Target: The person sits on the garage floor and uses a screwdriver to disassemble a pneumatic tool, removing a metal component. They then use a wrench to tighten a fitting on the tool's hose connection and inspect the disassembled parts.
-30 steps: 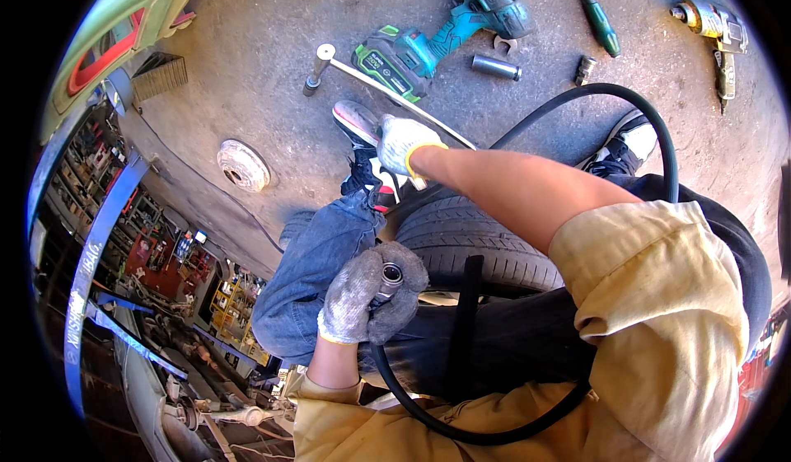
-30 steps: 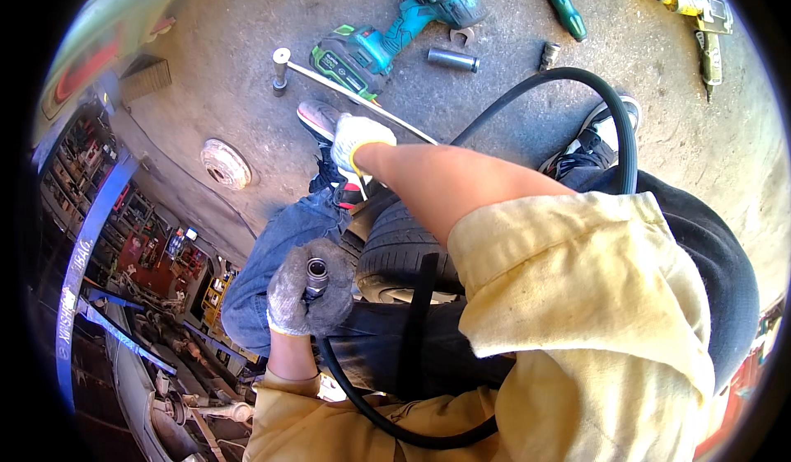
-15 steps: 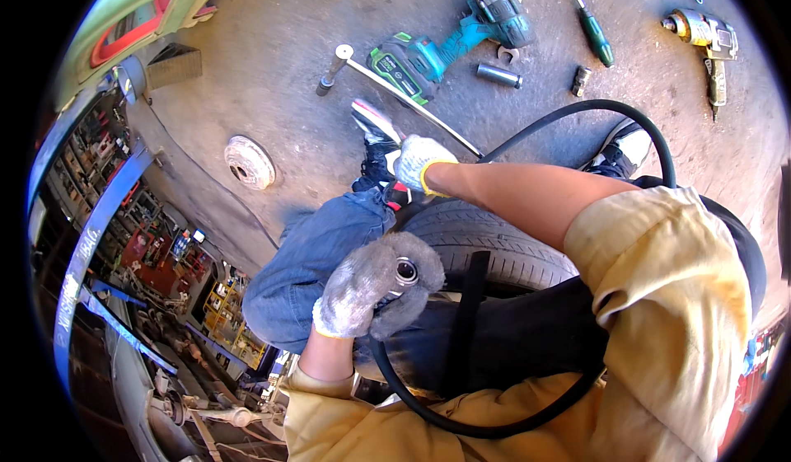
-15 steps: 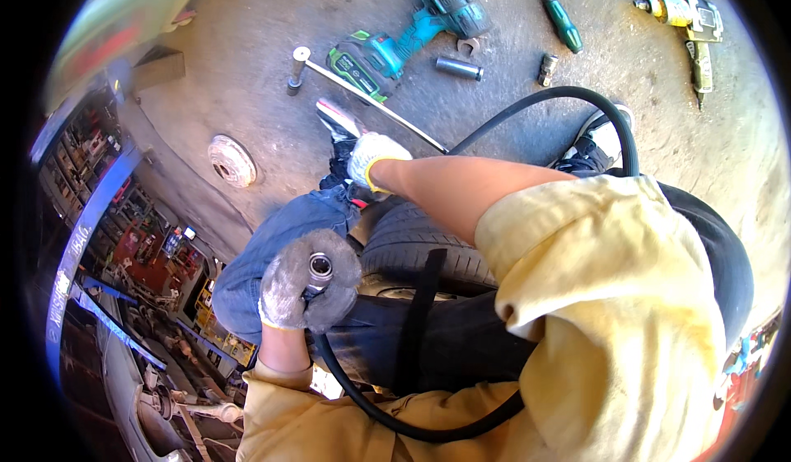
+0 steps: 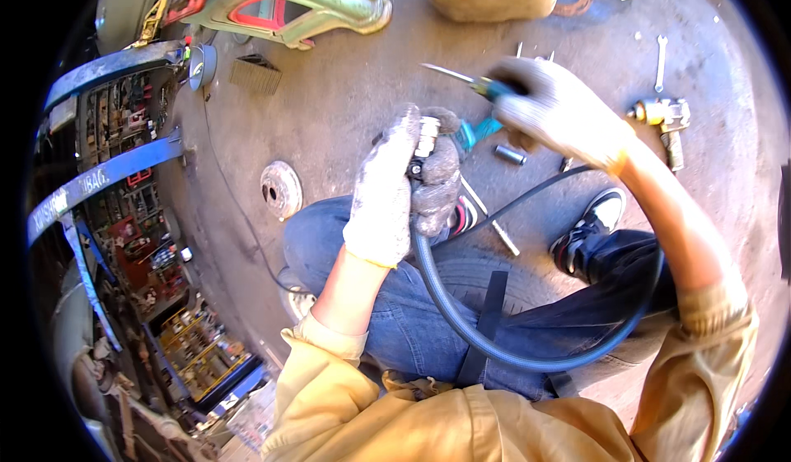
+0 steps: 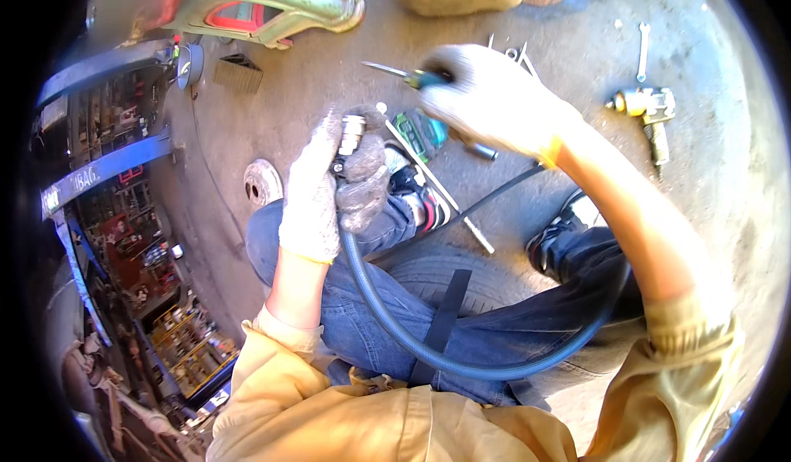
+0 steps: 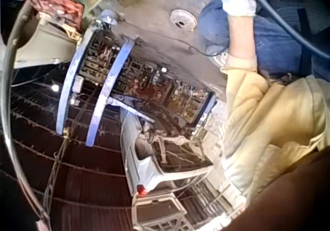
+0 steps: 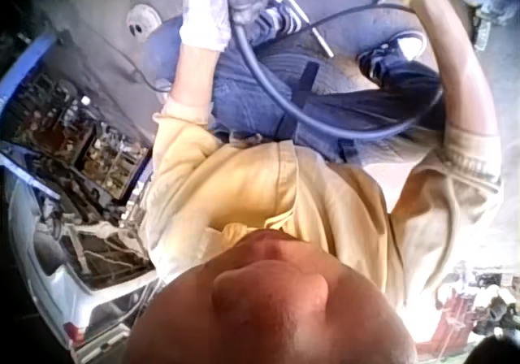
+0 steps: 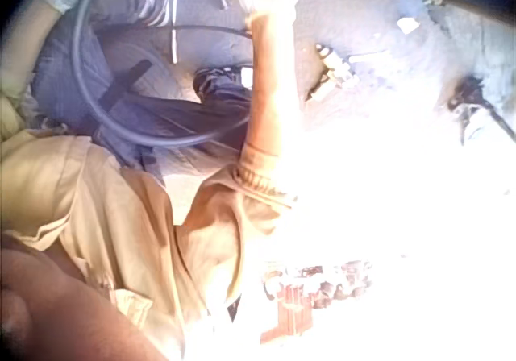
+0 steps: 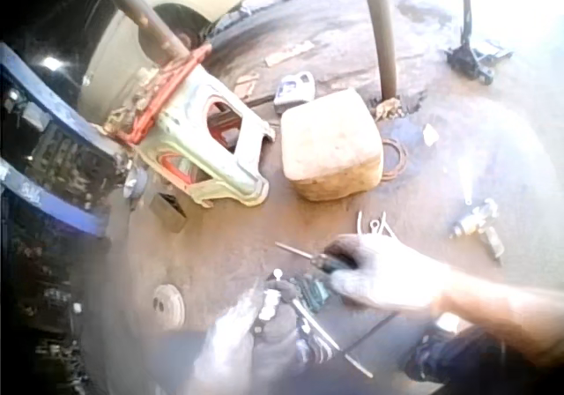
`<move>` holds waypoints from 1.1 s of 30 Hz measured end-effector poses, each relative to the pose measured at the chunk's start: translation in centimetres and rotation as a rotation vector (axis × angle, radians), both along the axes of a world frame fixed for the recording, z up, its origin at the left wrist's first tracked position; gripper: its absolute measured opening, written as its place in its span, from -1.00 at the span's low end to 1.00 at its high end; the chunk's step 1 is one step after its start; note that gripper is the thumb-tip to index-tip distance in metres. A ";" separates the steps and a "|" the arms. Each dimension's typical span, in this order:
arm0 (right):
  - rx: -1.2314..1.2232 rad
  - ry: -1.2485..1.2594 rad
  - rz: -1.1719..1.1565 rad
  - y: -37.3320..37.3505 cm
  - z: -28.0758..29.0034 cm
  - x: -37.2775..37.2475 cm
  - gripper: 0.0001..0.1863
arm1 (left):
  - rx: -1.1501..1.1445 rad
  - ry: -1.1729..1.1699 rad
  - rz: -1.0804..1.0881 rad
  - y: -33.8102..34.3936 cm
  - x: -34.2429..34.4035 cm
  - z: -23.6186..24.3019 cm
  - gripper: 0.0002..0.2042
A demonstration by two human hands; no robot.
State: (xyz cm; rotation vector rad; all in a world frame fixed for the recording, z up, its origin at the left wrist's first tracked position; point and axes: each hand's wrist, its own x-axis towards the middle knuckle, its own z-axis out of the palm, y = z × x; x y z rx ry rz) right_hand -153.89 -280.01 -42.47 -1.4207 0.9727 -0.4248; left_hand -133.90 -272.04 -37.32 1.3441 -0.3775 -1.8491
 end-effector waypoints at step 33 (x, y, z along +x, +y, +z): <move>-0.646 0.447 -0.075 8.8 8.2 -2.6 -0.46 | -0.179 -0.215 -0.168 -4.7 -1.8 0.6 -0.61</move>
